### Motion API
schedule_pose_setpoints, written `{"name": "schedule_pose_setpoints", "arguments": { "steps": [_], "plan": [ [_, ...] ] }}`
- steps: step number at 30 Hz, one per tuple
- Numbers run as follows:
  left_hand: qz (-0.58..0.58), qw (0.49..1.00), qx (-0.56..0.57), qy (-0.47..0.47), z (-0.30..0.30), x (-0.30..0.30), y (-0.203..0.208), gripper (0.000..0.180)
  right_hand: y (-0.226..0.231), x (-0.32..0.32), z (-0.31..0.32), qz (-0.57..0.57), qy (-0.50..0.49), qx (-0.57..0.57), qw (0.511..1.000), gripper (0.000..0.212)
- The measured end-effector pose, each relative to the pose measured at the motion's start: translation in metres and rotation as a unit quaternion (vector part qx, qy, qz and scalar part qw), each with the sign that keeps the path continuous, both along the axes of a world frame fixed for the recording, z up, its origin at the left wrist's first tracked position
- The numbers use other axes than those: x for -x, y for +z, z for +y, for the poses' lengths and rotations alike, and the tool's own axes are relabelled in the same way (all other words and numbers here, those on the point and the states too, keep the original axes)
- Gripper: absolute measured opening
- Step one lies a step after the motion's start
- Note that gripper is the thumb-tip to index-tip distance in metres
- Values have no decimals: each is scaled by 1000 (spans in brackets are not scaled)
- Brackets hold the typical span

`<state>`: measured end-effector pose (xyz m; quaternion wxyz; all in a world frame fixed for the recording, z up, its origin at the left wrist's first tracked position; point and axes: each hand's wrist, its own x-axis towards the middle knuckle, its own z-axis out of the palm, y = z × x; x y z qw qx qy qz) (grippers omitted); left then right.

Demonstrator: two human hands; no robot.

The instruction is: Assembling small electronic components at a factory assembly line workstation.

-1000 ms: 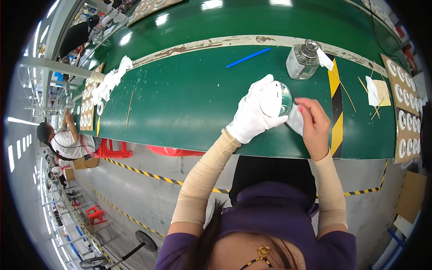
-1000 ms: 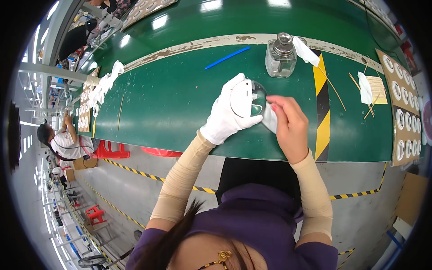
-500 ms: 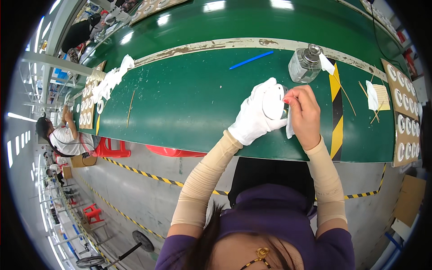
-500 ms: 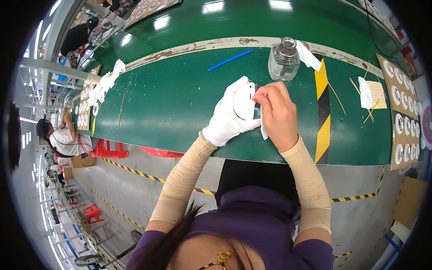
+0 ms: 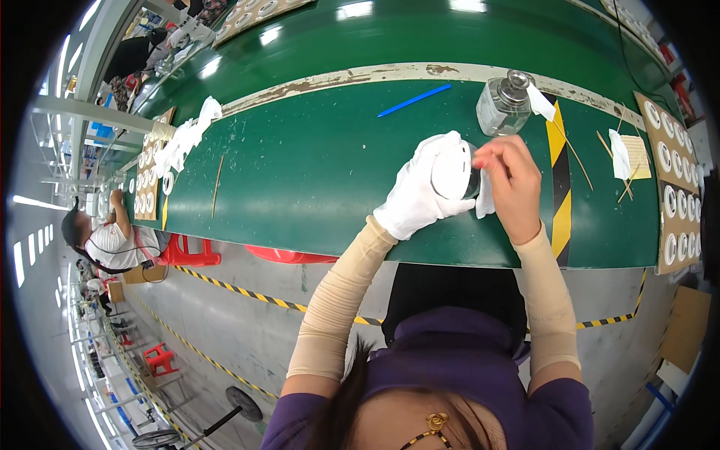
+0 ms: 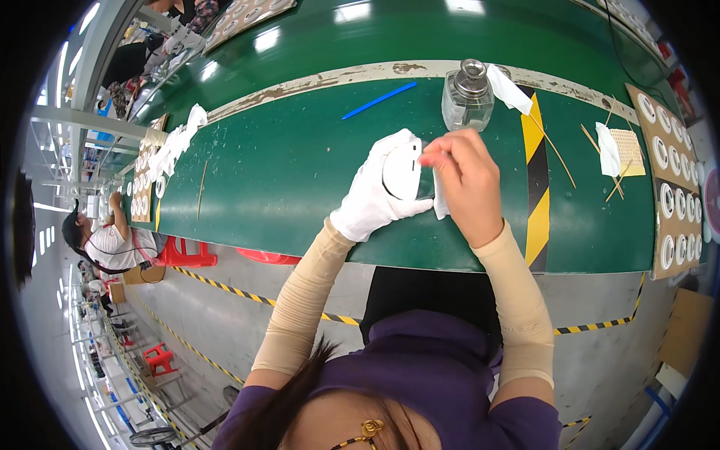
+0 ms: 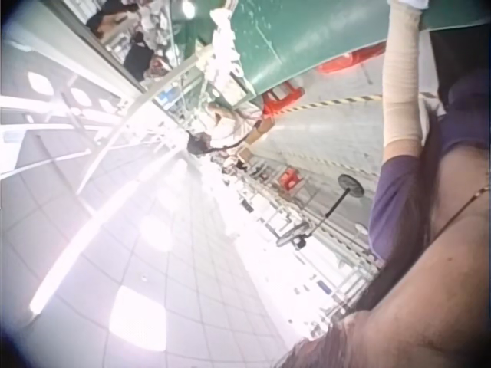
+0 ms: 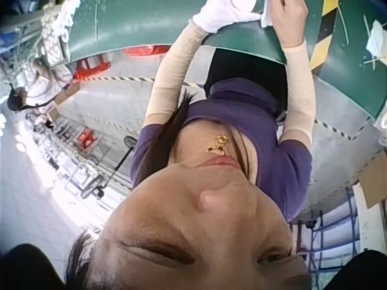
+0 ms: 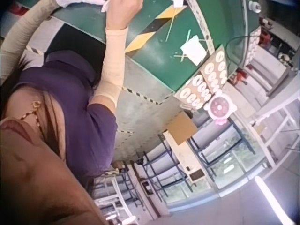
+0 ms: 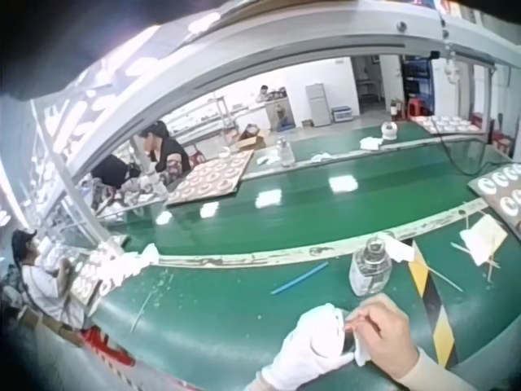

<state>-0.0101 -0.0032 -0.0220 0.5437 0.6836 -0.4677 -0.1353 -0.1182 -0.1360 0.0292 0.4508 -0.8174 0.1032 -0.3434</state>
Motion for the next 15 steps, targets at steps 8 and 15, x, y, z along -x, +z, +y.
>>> {"name": "schedule_pose_setpoints", "arguments": {
  "steps": [8, 15],
  "plan": [
    [36, 999, -12, 5, 0, 3, 3, 93, -18, 3, 4, -72, 3, 137, 988, 13],
    [27, 1000, -9, 11, -1, 2, -1, 94, -20, -6, 2, -73, -22, 203, 976, 7]
  ]
}}
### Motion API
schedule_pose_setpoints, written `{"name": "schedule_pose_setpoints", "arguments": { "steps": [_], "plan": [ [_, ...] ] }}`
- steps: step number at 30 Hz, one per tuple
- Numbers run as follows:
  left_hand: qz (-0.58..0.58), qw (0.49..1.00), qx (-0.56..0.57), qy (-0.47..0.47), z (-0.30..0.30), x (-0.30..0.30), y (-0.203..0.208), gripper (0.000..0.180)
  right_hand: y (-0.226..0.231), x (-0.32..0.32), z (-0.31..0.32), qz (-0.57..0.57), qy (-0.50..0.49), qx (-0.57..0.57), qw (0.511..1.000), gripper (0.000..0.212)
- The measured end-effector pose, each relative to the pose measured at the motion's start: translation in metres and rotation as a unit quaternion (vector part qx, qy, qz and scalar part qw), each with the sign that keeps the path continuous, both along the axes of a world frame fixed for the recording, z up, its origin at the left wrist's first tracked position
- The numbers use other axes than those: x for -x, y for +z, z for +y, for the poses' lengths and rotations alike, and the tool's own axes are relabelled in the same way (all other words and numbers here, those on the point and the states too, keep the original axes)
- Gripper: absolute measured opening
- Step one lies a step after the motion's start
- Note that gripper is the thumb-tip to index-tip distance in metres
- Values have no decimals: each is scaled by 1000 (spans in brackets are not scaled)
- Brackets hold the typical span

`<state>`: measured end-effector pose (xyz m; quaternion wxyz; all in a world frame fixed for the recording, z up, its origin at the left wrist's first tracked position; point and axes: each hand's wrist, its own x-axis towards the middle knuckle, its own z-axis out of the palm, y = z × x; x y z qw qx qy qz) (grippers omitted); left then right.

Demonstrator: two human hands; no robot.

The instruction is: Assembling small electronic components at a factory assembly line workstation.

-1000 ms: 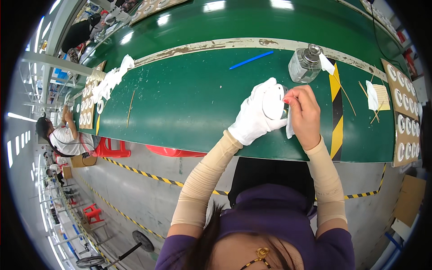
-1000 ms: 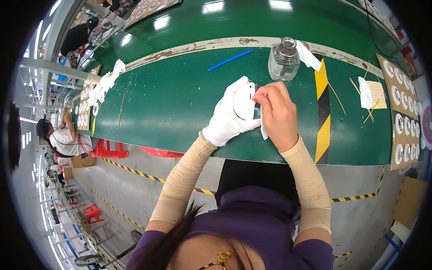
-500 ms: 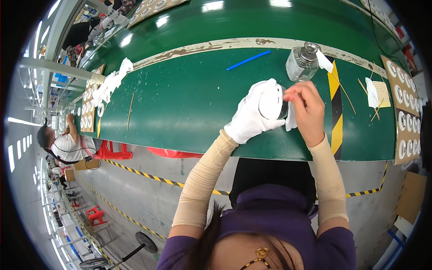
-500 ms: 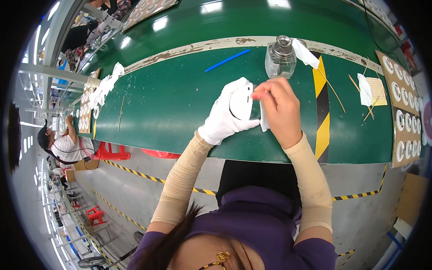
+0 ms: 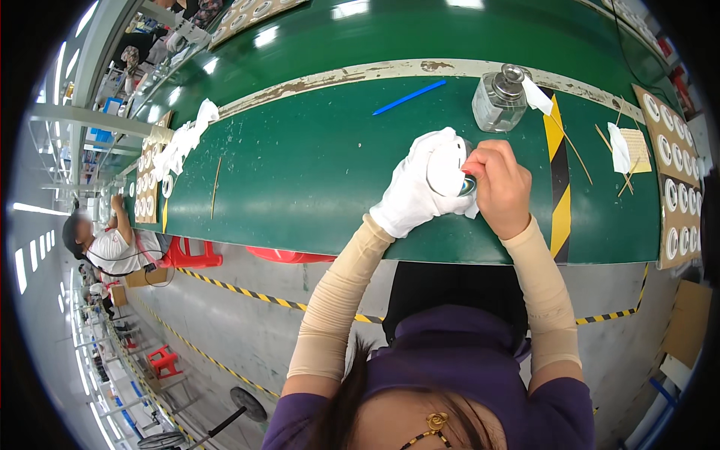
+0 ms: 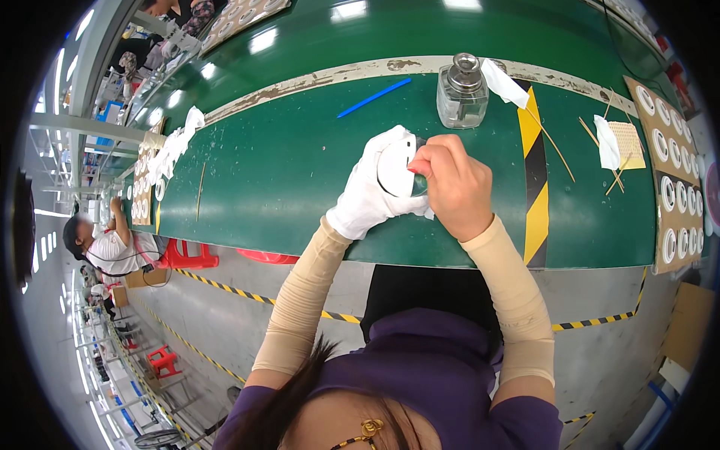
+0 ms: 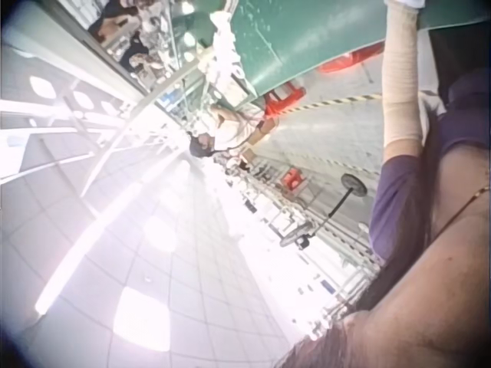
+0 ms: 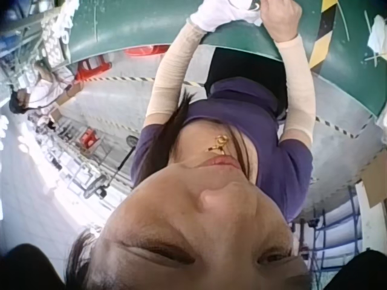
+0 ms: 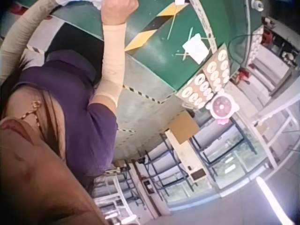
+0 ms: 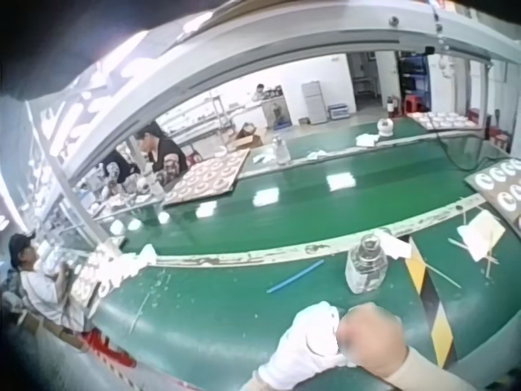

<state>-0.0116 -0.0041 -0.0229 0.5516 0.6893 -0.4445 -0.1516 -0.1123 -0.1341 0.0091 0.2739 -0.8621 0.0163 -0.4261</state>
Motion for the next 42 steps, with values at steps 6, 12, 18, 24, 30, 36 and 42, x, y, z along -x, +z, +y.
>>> {"name": "schedule_pose_setpoints", "arguments": {
  "steps": [6, 12, 18, 24, 30, 36, 42],
  "plan": [
    [-13, 1000, 18, -3, -2, 0, -4, 94, 1, -4, -2, -18, -15, 6, 1000, 8],
    [8, 1000, 3, 4, -3, 3, 4, 93, 6, 4, 1, 4, 7, -82, 997, 6],
    [13, 1000, 9, -1, -1, 1, -2, 93, 9, 20, 9, 7, 39, -217, 975, 16],
    [66, 997, 32, -11, -3, 2, -4, 92, -2, 14, 9, -10, 44, -164, 985, 27],
    [-3, 1000, 0, 5, -1, 1, 3, 92, 2, 11, 5, -63, 26, -37, 997, 23],
    [-2, 1000, -3, 6, -1, 2, 3, 93, 5, 12, 12, -41, 14, 48, 998, 25],
    [-8, 1000, 8, 5, -1, 2, 4, 92, -9, 12, 14, -46, 35, -90, 994, 25]
  ]
}}
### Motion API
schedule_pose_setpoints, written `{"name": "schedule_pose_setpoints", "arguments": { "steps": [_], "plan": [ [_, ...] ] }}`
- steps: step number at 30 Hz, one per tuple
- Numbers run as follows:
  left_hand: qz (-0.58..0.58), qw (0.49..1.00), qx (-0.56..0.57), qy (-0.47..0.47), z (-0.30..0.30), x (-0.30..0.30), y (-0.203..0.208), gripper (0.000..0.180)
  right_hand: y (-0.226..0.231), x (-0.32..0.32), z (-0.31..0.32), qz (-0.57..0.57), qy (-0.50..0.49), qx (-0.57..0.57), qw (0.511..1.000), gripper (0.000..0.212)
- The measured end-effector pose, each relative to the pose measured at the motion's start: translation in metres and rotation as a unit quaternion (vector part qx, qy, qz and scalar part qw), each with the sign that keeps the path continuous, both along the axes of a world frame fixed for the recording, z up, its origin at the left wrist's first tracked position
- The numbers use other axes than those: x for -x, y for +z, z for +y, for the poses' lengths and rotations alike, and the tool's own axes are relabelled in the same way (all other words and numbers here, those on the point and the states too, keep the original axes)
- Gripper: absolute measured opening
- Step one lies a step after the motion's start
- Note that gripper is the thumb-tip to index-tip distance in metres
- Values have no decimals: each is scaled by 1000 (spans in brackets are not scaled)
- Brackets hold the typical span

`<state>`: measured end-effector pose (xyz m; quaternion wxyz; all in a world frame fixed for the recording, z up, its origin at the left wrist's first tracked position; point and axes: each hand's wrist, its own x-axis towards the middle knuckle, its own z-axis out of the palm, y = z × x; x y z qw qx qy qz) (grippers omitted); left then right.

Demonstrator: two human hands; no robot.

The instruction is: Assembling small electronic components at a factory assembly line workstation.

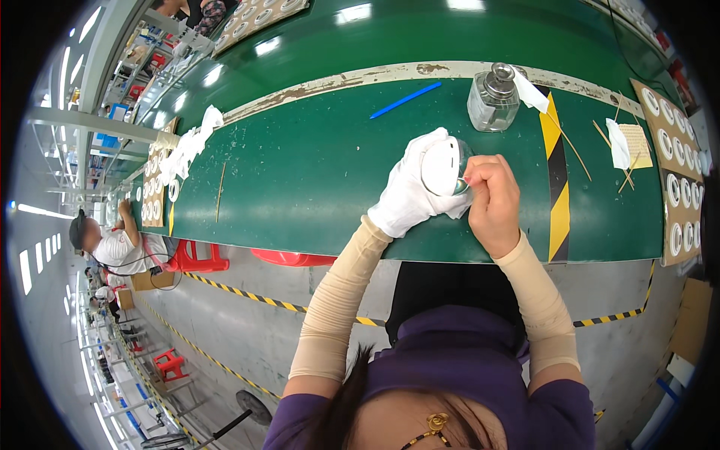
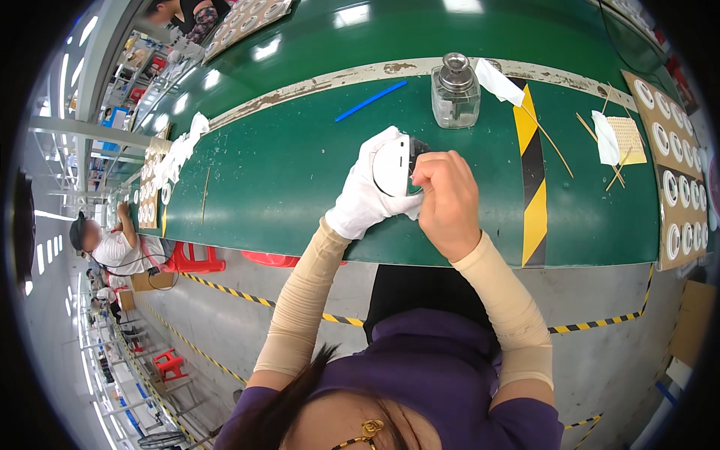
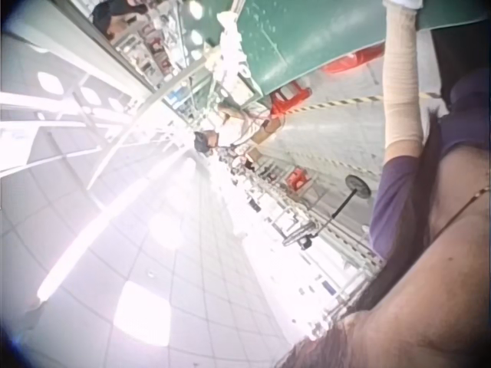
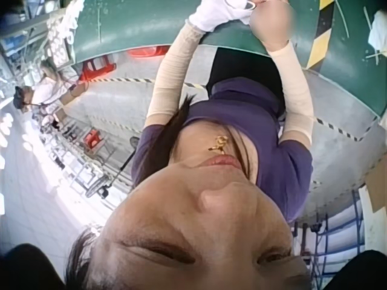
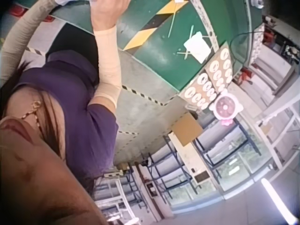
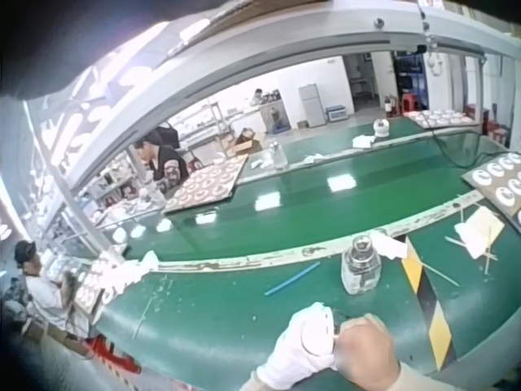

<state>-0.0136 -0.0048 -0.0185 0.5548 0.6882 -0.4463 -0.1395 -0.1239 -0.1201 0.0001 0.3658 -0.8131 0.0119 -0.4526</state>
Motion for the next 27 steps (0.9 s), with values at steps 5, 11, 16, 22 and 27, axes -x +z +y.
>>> {"name": "schedule_pose_setpoints", "arguments": {
  "steps": [5, 11, 16, 22, 27],
  "plan": [
    [-2, 1000, -11, 3, 0, -1, -1, 90, 3, 4, 6, -1, 24, -87, 996, 23],
    [11, 1000, -21, 1, -1, -1, 4, 90, 0, 15, 13, -15, 53, -111, 992, 18],
    [17, 999, -30, -25, 1, -8, 2, 91, 12, 17, -2, 10, -25, -147, 989, 10],
    [2, 1000, -25, -5, 2, -3, 7, 90, 45, -25, -25, 78, -45, 14, 996, 7],
    [-20, 999, -37, -3, -1, -1, 11, 89, 47, -118, -53, 218, 21, 238, 946, 8]
  ]
}}
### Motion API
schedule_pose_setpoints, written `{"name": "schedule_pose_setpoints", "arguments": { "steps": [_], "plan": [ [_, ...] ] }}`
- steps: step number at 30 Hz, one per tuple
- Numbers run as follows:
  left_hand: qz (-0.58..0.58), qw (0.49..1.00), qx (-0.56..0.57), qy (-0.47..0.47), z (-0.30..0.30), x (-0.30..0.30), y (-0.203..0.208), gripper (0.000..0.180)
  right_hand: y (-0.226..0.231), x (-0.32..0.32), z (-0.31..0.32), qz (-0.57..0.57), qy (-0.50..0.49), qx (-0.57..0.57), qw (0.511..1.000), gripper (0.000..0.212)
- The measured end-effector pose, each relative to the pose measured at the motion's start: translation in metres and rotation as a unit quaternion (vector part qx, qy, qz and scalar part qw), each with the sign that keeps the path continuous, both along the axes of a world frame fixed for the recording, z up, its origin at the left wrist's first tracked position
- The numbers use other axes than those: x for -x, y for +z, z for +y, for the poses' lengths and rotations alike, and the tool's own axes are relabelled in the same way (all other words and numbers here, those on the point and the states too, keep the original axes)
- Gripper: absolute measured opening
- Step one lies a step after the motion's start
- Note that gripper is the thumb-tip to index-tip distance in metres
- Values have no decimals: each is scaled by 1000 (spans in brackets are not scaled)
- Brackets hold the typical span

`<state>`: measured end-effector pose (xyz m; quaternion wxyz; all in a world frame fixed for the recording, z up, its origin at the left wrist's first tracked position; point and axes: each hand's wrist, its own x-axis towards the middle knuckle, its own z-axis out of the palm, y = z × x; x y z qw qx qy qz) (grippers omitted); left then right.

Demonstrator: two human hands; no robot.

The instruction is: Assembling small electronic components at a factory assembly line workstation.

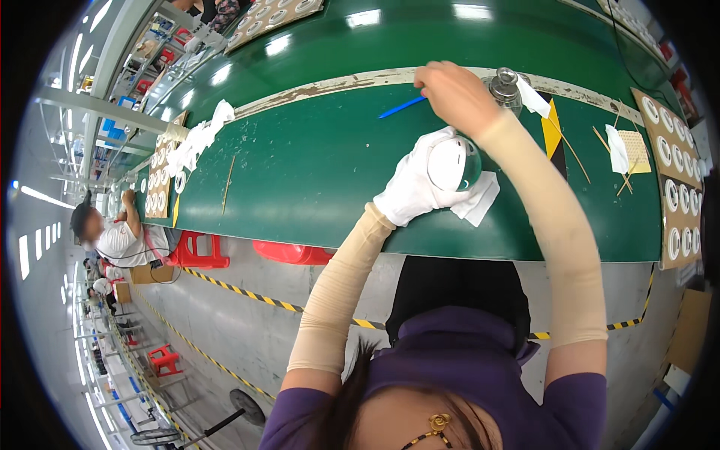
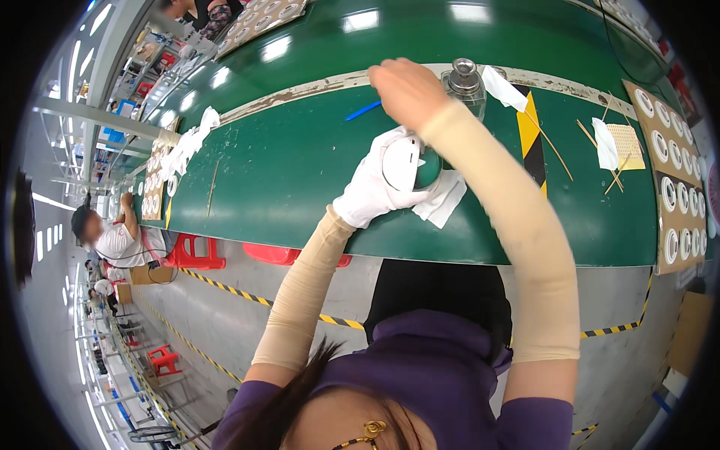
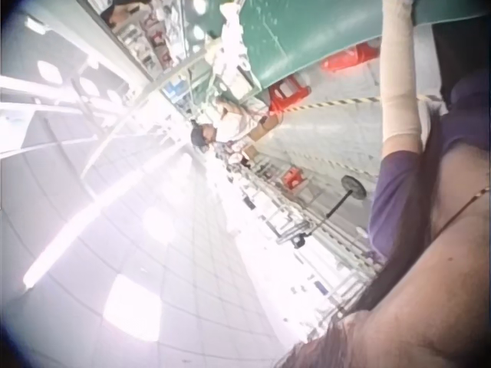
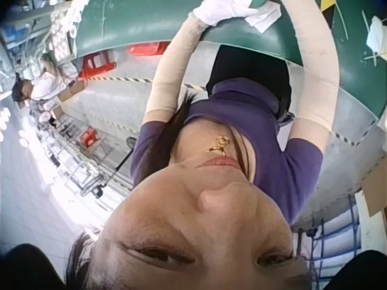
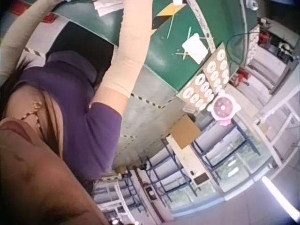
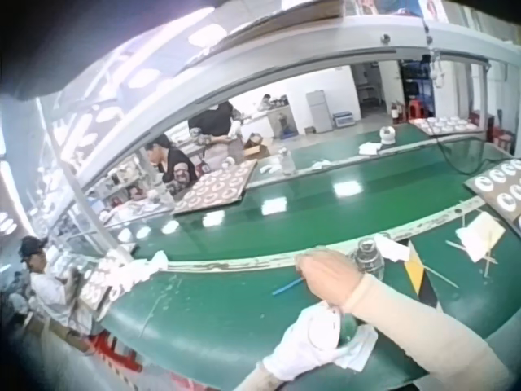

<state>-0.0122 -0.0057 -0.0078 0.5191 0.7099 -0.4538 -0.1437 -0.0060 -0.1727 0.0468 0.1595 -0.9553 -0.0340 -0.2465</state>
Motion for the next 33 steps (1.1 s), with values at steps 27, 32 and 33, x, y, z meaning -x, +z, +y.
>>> {"name": "schedule_pose_setpoints", "arguments": {
  "steps": [27, 32, 33],
  "plan": [
    [-12, 999, 12, 33, -9, 5, -6, 87, -27, 149, 56, -140, -53, -457, 877, 5],
    [1, 999, 20, 32, -5, 2, -10, 88, -20, 144, 47, -144, -58, -362, 919, 8],
    [14, 999, 27, 25, -4, 2, -9, 88, -20, 147, 47, -143, -58, -363, 919, 8]
  ]
}}
